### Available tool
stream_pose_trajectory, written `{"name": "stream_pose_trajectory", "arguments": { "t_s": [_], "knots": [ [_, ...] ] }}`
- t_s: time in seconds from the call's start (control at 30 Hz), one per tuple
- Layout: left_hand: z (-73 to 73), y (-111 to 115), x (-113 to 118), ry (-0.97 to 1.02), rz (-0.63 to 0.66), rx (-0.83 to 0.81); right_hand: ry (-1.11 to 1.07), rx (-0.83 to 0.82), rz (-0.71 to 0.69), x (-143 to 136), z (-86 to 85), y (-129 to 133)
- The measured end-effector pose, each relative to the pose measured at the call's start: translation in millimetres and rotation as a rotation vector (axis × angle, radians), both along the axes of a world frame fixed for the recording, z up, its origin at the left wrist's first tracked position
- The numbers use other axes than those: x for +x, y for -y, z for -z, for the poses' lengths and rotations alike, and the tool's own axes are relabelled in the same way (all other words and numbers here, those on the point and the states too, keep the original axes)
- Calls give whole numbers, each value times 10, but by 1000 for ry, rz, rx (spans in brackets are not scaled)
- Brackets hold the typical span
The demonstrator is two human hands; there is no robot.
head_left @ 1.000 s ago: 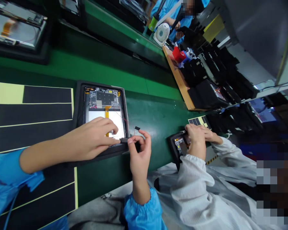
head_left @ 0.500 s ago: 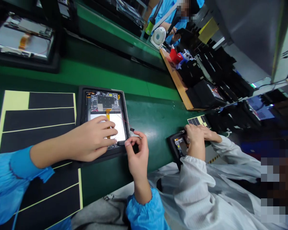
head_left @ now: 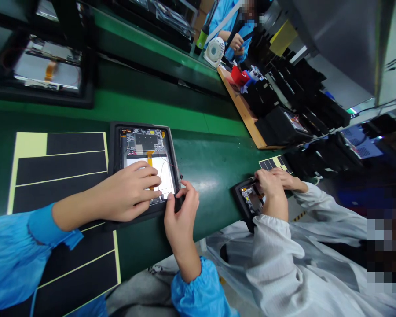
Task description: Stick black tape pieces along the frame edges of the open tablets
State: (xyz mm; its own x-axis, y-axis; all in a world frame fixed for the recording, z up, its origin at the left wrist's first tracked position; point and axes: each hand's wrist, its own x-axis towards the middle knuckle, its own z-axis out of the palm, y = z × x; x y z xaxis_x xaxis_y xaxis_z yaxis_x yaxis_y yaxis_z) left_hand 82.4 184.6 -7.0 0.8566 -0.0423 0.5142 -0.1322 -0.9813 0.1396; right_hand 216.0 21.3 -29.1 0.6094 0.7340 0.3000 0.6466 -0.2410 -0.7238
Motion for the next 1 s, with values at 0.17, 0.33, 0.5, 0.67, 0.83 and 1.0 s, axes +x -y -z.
{"name": "stream_pose_trajectory", "arguments": {
  "t_s": [0.17, 0.33, 0.5, 0.67, 0.83, 1.0],
  "knots": [
    [10, 5, 4, 16, -3, -3, 113, -13, -39, 22, -22, -13],
    [-5, 141, -3, 14, -44, -64, 113, 51, -31, 78, -1, -4],
    [-20, 212, 58, -43, -52, -146, -289, 259, 33, 81, 0, 34],
    [-4, 163, 243, -156, -1, -290, -774, 343, 9, 128, -153, 160],
    [-11, 163, 232, -126, -61, -437, -1042, 324, -51, 266, -296, 264],
    [44, 316, -69, 28, -258, -289, -773, 187, -96, 339, -306, 279]
  ]
}}
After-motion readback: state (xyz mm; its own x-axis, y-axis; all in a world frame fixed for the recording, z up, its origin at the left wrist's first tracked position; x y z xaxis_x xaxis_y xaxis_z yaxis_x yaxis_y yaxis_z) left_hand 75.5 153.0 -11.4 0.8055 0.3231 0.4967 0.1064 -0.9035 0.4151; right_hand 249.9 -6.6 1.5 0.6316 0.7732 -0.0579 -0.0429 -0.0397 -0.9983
